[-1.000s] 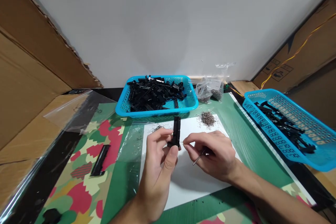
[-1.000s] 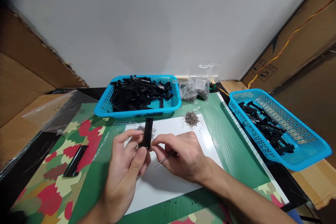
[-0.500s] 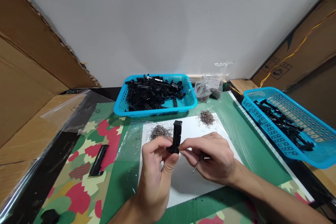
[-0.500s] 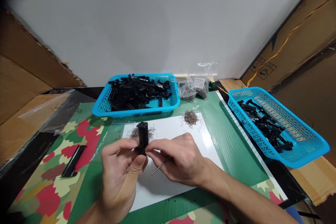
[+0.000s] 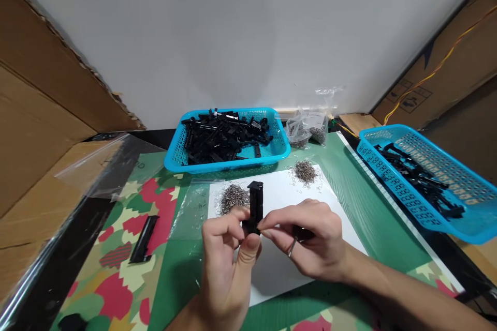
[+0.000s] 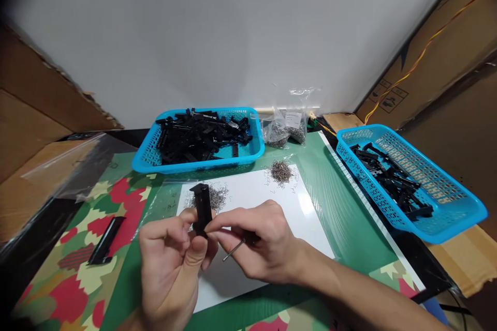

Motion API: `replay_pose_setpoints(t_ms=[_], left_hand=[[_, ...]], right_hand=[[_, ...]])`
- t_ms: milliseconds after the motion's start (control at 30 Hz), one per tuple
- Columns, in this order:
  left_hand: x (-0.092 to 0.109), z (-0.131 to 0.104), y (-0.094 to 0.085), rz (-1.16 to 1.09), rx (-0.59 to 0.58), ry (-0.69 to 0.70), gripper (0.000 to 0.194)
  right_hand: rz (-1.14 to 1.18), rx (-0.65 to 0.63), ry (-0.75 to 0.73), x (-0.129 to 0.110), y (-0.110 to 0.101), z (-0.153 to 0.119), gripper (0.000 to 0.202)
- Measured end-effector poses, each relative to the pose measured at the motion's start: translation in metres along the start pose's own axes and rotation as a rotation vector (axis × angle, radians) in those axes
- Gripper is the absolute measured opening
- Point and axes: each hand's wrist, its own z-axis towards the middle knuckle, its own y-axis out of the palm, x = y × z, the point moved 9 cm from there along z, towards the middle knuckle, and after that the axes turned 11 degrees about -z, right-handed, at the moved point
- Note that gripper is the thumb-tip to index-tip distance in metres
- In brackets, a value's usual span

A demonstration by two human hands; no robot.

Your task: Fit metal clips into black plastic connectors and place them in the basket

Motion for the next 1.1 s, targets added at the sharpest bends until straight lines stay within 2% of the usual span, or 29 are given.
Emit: replay_pose_setpoints(t_ms=[167, 267, 367, 533, 633, 700, 800, 900, 1000, 1100], left_hand=[[-0.006, 0.002, 0.008, -0.104, -0.023, -0.134, 0.015], [-0.010, 0.003, 0.008, -0.128, 0.007, -0.212, 0.016], [-0.013, 0.004, 0.010, -0.144, 0.005, -0.287, 0.019], [-0.020, 0.008, 0.021, -0.225, -0.080, -0.434, 0.022], [-0.024, 0.011, 0.023, -0.188, -0.147, -0.492, 0.022], [-0.023, 0.016, 0.018, -0.028, -0.179, -0.440, 0.022], [-0.011, 0.025, 0.014, 0.295, -0.256, -0.227, 0.025], [0.002, 0.030, 0.017, 0.562, -0.313, -0.004, 0.017], [0.014, 0.030, 0.019, 0.728, -0.307, 0.191, 0.018], [0.017, 0.026, 0.022, 0.802, -0.332, 0.306, 0.020]], right_hand=[[0.031, -0.037, -0.017, 0.003, -0.002, 0.006, 0.015], [-0.060, -0.028, -0.013, 0.008, -0.007, 0.008, 0.013], [-0.163, -0.011, -0.015, 0.015, -0.013, 0.010, 0.022], [-0.412, -0.085, -0.331, 0.003, -0.009, 0.002, 0.014], [-0.573, -0.108, -0.435, 0.000, -0.008, -0.004, 0.016], [-0.602, -0.111, -0.436, 0.001, -0.010, -0.004, 0.016], [-0.610, -0.112, -0.405, 0.005, -0.014, -0.003, 0.017], [-0.618, -0.140, -0.382, 0.012, -0.014, -0.002, 0.020], [-0.598, -0.204, -0.347, 0.019, -0.012, -0.002, 0.017], [-0.496, -0.227, -0.218, 0.027, -0.016, 0.002, 0.009]])
